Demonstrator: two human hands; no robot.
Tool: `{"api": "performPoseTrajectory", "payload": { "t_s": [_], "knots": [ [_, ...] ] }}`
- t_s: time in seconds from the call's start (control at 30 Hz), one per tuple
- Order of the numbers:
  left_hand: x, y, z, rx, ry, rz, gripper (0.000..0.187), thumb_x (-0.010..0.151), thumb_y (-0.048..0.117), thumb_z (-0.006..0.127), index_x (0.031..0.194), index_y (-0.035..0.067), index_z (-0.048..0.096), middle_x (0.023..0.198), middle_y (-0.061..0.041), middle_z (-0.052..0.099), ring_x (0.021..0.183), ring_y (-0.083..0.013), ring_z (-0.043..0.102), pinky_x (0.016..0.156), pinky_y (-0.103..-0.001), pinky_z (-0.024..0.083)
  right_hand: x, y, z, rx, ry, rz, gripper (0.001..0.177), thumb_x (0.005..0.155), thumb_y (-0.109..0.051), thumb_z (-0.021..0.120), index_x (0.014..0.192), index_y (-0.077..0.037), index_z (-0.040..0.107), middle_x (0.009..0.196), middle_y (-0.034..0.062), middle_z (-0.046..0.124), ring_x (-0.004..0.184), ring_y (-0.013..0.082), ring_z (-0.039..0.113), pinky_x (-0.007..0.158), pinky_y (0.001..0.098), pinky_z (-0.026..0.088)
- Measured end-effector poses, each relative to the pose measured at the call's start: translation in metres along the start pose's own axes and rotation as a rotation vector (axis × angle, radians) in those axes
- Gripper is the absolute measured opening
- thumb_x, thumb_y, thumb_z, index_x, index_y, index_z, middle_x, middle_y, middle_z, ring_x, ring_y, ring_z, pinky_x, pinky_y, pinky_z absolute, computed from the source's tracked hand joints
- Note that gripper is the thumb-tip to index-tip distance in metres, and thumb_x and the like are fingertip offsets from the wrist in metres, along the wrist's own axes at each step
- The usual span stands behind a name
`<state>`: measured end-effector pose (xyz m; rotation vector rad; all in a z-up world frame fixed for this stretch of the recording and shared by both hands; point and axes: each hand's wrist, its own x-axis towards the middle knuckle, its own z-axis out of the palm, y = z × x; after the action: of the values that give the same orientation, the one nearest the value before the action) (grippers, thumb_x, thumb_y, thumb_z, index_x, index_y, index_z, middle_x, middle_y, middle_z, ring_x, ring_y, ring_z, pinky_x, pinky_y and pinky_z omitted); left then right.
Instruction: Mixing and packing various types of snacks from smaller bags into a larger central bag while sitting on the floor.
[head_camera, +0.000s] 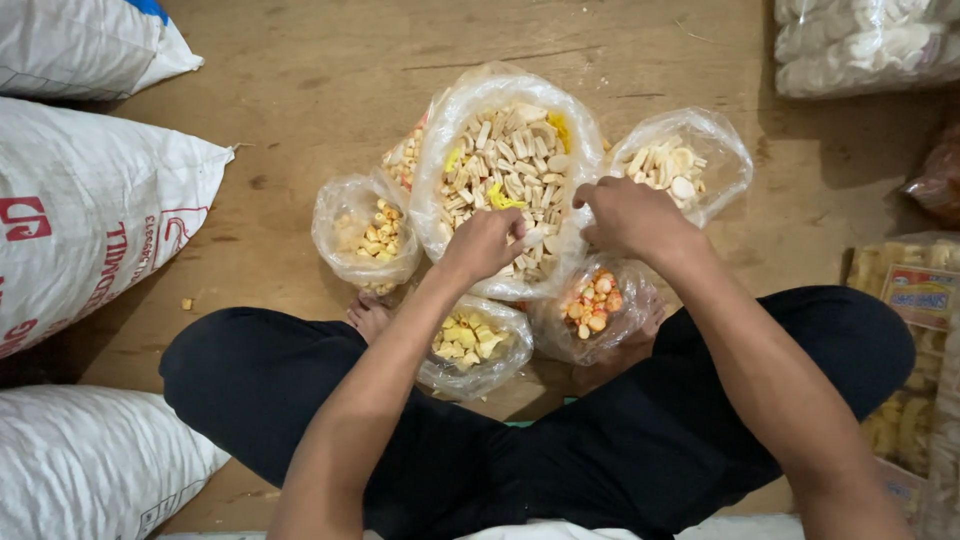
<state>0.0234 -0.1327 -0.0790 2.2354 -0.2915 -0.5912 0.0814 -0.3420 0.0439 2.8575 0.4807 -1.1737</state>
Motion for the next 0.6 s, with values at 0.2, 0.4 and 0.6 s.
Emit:
{"api": "performPoseTrajectory", "payload": {
  "t_s": [0.2,0.4,0.6],
  "knots": [
    [-0.002,0.042,-0.029,-0.484,0.170,0.088,0.020,0.080,0.016,0.078,0.094,0.012,0.065,0.088,-0.003,0.078,0.071,-0.0139,0.064,0.067,-0.027,0.050,-0.013,-0.016,-0.018,0.044,-0.043,-0.050,0.036,0.095,-0.027,0.062,0.129,-0.017,0.069,0.128,0.0166,0.068,0.121,0.0469,0.065,0.093,0.0652,0.055],
    [0.004,0.009,-0.019,-0.074,0.078,-0.015,0.033,0.083,0.010,0.075,0.115,0.015,0.069,0.092,-0.010,0.079,0.094,-0.0355,0.074,0.081,-0.048,0.059,-0.009,0.027,-0.020,0.076,0.024,0.141,0.037,0.094,-0.035,0.063,0.125,-0.018,0.074,0.120,0.0114,0.076,0.119,0.0427,0.068,0.093,0.0616,0.056],
    [-0.001,-0.033,0.009,0.491,-0.103,-0.262,0.024,0.102,-0.011,0.054,0.089,0.004,0.067,0.077,-0.010,0.064,0.062,-0.0183,0.060,0.060,-0.029,0.060,-0.068,0.016,-0.091,0.214,0.079,0.504,0.041,0.105,-0.020,0.057,0.144,-0.005,0.057,0.149,0.0194,0.055,0.129,0.0384,0.059,0.110,0.0558,0.050]
  ]
}}
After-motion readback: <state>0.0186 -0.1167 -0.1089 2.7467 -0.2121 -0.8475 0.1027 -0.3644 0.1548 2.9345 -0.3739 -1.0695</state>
